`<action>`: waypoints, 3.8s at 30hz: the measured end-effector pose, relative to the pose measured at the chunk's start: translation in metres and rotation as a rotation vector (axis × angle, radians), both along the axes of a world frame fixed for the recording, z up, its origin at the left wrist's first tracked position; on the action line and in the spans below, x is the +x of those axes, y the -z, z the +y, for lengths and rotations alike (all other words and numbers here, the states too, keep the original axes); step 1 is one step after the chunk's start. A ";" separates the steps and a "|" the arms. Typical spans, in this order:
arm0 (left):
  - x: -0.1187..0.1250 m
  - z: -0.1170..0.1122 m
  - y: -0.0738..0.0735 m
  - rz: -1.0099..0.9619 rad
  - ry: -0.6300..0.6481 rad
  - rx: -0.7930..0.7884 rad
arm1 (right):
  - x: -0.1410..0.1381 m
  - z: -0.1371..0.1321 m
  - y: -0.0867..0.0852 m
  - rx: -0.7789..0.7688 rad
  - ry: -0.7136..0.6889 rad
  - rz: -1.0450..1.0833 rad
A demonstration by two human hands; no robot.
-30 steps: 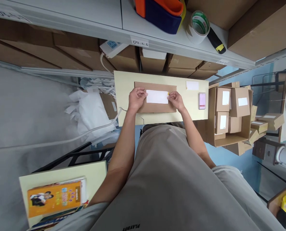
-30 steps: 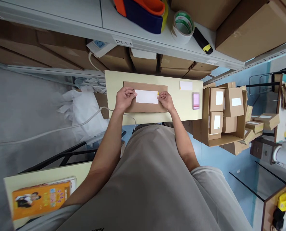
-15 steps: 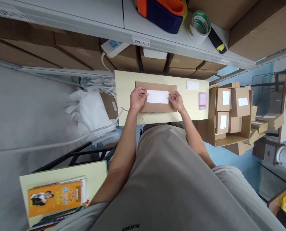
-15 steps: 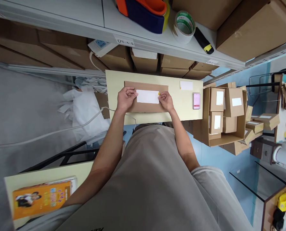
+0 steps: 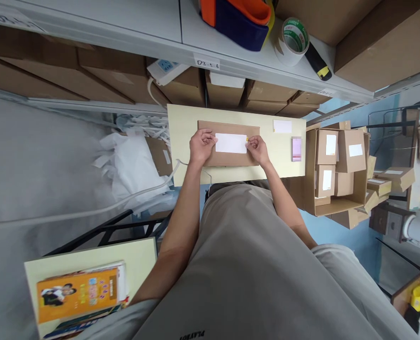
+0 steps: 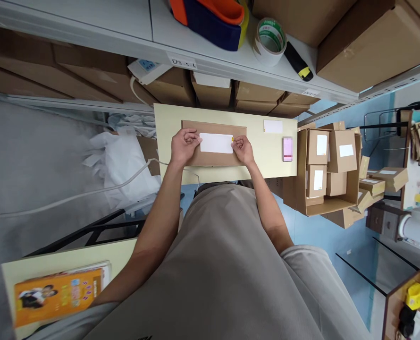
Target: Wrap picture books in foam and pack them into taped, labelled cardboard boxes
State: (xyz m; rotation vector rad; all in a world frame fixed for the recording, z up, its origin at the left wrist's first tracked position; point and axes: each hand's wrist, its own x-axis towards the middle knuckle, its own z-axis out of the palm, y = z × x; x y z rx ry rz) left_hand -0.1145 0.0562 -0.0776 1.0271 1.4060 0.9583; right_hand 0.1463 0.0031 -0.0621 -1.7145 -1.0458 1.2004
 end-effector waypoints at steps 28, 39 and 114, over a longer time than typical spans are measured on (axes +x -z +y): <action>0.006 -0.004 -0.008 0.020 -0.051 -0.005 | -0.001 -0.004 0.007 0.038 -0.001 -0.049; 0.002 -0.003 -0.006 0.041 -0.016 -0.004 | -0.007 -0.004 -0.005 0.001 0.006 -0.070; 0.022 -0.047 -0.033 0.660 0.305 0.193 | -0.026 -0.076 -0.034 -0.148 -0.600 -1.010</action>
